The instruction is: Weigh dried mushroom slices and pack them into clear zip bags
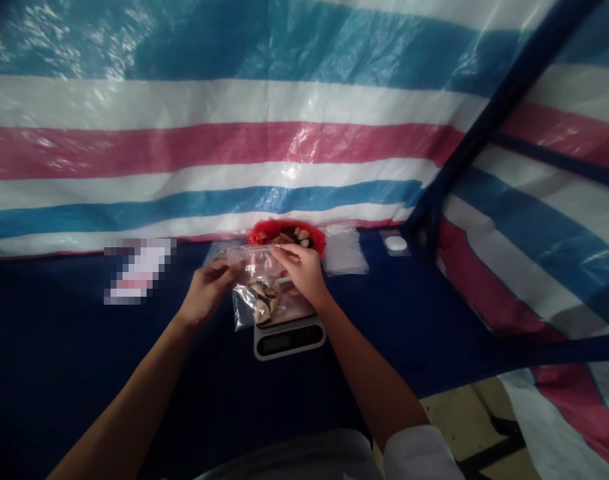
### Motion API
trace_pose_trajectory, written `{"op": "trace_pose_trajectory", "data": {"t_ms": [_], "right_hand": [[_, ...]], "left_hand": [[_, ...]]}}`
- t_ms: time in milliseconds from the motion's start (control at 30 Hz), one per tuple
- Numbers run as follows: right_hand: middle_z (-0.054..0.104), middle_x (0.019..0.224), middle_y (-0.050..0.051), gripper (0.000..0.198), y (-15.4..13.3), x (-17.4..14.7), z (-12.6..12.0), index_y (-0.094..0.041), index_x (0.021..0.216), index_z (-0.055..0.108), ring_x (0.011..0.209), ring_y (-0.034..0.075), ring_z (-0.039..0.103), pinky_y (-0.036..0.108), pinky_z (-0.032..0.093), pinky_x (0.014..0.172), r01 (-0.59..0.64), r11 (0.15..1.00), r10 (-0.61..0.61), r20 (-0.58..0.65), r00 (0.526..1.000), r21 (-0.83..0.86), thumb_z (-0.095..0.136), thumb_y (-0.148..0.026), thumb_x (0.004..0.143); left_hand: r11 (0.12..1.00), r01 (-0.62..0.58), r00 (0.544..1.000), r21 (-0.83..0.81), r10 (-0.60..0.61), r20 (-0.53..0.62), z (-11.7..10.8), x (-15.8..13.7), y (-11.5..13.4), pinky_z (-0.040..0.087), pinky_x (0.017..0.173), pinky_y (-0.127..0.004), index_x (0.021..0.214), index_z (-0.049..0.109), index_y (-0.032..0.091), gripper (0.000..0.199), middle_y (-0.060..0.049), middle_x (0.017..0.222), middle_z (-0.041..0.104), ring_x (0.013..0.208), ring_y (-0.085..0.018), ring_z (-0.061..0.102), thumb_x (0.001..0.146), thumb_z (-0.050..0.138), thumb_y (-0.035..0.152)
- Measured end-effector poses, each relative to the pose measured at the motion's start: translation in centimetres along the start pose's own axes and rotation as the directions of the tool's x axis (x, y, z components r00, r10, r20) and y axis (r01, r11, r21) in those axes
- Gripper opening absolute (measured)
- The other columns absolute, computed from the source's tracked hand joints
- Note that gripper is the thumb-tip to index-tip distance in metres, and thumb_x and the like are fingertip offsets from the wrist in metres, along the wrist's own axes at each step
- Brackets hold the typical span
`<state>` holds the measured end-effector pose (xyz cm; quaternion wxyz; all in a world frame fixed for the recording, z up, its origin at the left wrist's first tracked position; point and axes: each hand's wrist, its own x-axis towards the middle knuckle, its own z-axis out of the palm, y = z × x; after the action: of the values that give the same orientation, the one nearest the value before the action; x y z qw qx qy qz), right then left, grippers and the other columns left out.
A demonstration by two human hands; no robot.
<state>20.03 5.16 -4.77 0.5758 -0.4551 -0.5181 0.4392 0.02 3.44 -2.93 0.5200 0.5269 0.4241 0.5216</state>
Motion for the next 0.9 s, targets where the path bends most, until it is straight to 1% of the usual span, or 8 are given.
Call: {"op": "trace_pose_trajectory", "data": {"t_ms": [167,333,500,600,667,733,800,900], "right_hand": [[0.081,0.092,0.007,0.034,-0.2,1.6,2.6,-0.021,0.097,0.080,0.088,0.023,0.079,0.031,0.067,0.069,0.057,0.998,-0.057,0.075,0.996,-0.003,0.077,-0.051,0.082],[0.078,0.084,0.005,0.026,-1.2,3.4,6.0,-0.018,0.099,0.076,0.076,0.019,0.078,0.028,0.066,0.058,-0.021,0.998,0.009,0.200,0.980,0.060,0.077,-0.039,0.084],[0.076,0.082,0.003,0.014,-1.9,5.4,9.1,-0.018,0.094,0.077,0.074,0.017,0.076,0.025,0.066,0.058,0.025,0.998,-0.009,0.268,0.963,-0.058,0.072,-0.030,0.090],[0.077,0.084,0.003,0.012,-1.9,6.5,10.5,-0.018,0.094,0.078,0.074,0.017,0.076,0.025,0.064,0.057,0.035,0.988,0.009,0.289,0.957,-0.147,0.068,-0.026,0.092],[0.078,0.086,0.004,0.014,-2.0,7.1,11.2,-0.019,0.098,0.079,0.076,0.018,0.077,0.025,0.064,0.060,0.051,0.973,0.021,0.303,0.953,-0.226,0.067,-0.025,0.094],[0.080,0.090,0.004,0.016,-2.3,7.2,11.4,-0.020,0.102,0.080,0.081,0.019,0.078,0.027,0.063,0.066,0.105,0.938,0.005,0.315,0.949,-0.331,0.067,-0.026,0.095],[0.082,0.097,0.005,0.018,-2.7,7.0,11.4,-0.021,0.105,0.081,0.089,0.020,0.079,0.028,0.062,0.076,0.198,0.869,-0.033,0.347,0.937,-0.454,0.067,-0.026,0.096],[0.082,0.106,0.007,0.019,-3.1,5.8,11.0,-0.021,0.110,0.080,0.101,0.022,0.077,0.029,0.057,0.087,0.350,0.701,-0.077,0.422,0.903,-0.621,0.066,-0.027,0.098]], "left_hand": [[0.995,0.012,0.998,0.104,-0.005,-0.068,-3.4,0.3,0.6,0.058,0.067,-0.031,0.087,0.079,0.014,0.047,-0.007,0.081,0.076,0.069,-0.019,0.070,0.069,0.090,0.056],[0.983,0.050,0.993,0.176,-0.031,-0.112,-6.4,1.3,2.0,0.063,0.068,-0.033,0.089,0.075,0.016,0.041,-0.007,0.086,0.078,0.071,-0.020,0.074,0.072,0.085,0.052],[0.954,0.056,0.983,0.294,0.000,-0.186,-9.2,2.8,3.4,0.064,0.069,-0.035,0.086,0.076,0.017,0.038,-0.009,0.087,0.080,0.076,-0.024,0.076,0.072,0.083,0.051],[0.950,0.075,0.981,0.304,-0.015,-0.194,-10.9,4.0,3.6,0.065,0.074,-0.038,0.089,0.076,0.017,0.037,-0.009,0.089,0.080,0.081,-0.027,0.077,0.072,0.082,0.049],[0.948,0.094,0.976,0.304,-0.028,-0.215,-11.9,4.8,3.5,0.065,0.075,-0.039,0.090,0.075,0.017,0.037,-0.010,0.089,0.080,0.083,-0.028,0.078,0.070,0.082,0.047],[0.941,0.123,0.970,0.314,-0.047,-0.237,-12.6,5.6,3.1,0.065,0.077,-0.041,0.091,0.073,0.017,0.038,-0.010,0.089,0.080,0.086,-0.029,0.078,0.069,0.082,0.047],[0.932,0.147,0.965,0.331,-0.062,-0.254,-13.2,6.2,2.6,0.064,0.080,-0.043,0.091,0.072,0.017,0.039,-0.010,0.089,0.080,0.088,-0.031,0.078,0.069,0.081,0.048],[0.914,0.165,0.962,0.372,-0.066,-0.265,-13.9,6.8,1.7,0.063,0.084,-0.044,0.093,0.071,0.017,0.039,-0.010,0.090,0.080,0.092,-0.032,0.077,0.074,0.077,0.051]]}}
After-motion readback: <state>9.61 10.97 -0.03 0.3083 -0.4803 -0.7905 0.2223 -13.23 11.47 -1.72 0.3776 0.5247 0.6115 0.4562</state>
